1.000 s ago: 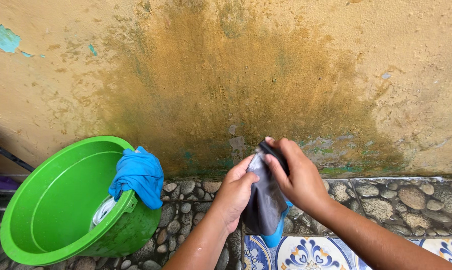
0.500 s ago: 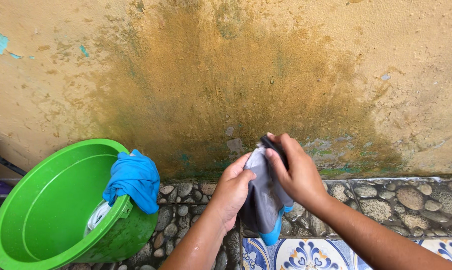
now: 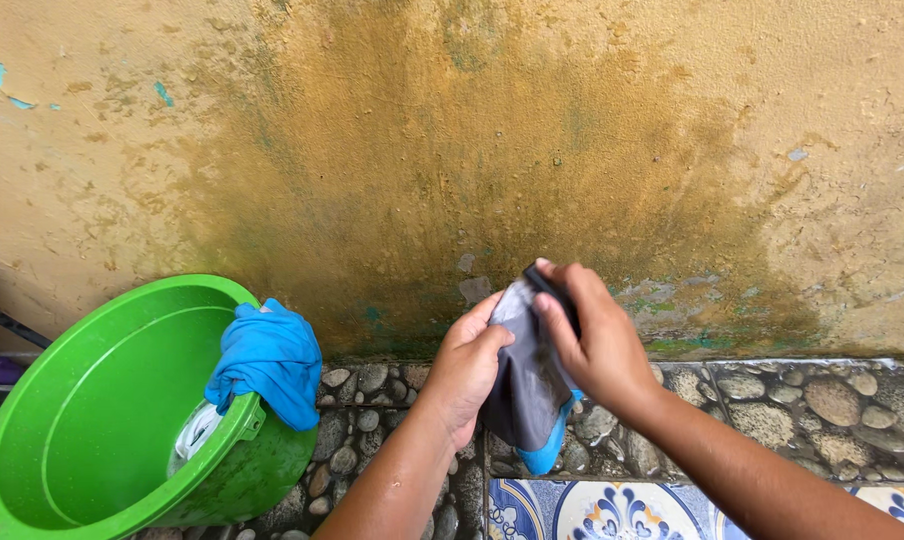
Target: The person rinses a dark garment under a tap and then scrubs the fabric with a brush and soap.
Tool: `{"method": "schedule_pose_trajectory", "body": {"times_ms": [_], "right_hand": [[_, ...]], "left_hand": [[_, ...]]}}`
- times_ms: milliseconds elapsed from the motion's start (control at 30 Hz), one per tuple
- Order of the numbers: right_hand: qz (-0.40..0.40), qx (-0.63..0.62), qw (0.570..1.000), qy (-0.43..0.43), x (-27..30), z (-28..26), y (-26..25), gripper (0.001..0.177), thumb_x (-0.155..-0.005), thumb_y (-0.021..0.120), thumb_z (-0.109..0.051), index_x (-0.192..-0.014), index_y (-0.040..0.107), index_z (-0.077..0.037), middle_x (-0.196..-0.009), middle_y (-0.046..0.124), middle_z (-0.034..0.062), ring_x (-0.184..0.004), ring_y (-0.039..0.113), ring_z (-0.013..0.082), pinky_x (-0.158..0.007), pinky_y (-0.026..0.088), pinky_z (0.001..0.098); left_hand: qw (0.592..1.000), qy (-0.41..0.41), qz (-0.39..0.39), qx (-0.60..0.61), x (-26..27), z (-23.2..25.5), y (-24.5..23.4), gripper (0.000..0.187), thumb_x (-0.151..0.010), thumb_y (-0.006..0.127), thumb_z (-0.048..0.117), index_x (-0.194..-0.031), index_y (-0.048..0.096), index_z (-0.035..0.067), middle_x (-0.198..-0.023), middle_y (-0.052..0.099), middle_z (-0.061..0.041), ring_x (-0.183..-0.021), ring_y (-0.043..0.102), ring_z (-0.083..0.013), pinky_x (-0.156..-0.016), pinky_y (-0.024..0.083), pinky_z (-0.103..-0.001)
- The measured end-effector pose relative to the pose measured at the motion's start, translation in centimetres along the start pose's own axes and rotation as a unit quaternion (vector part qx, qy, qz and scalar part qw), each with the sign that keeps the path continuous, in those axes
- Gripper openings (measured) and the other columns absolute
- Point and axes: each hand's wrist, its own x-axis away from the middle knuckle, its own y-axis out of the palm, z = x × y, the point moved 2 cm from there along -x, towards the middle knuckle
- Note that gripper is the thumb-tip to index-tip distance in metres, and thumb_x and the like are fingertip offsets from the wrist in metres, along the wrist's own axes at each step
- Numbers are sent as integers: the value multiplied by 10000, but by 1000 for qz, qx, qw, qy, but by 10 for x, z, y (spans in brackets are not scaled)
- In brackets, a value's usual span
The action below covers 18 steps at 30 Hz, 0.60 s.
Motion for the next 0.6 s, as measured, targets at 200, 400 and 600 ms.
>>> {"method": "schedule_pose_trajectory", "body": {"times_ms": [200,400,600], "right_hand": [[-11,-16,1000,-15,13,5,9,319,-1000,582,-223,-1225,538,-1,-1101,626,215,-1013,677,379,-860,523,426],[-3,-52,998,-43,12,5,10,325,-1013,571,-220,-1239,529,10,-1120,607,227,-1047,667,372,-885,521,421],[4,-39,999,1,1,13,9,304,-1025,561,-228,-1225,534,-1,-1105,612,183,-1009,678,341,-872,520,396]], "left_hand": [[1000,-27,4,-1,-3,2,-4,520,-891,457,49,-1391,599,66,-1163,708,-58,-1027,658,-131,-938,510,-278],[1000,-14,-2,22,-15,-1,-2,459,-938,489,76,-1376,614,19,-1160,703,-65,-1034,649,-133,-941,498,-280],[1000,-23,-2,19,-22,-4,-2,495,-900,454,50,-1366,619,46,-1133,708,-63,-1005,656,-136,-930,512,-290]]}}
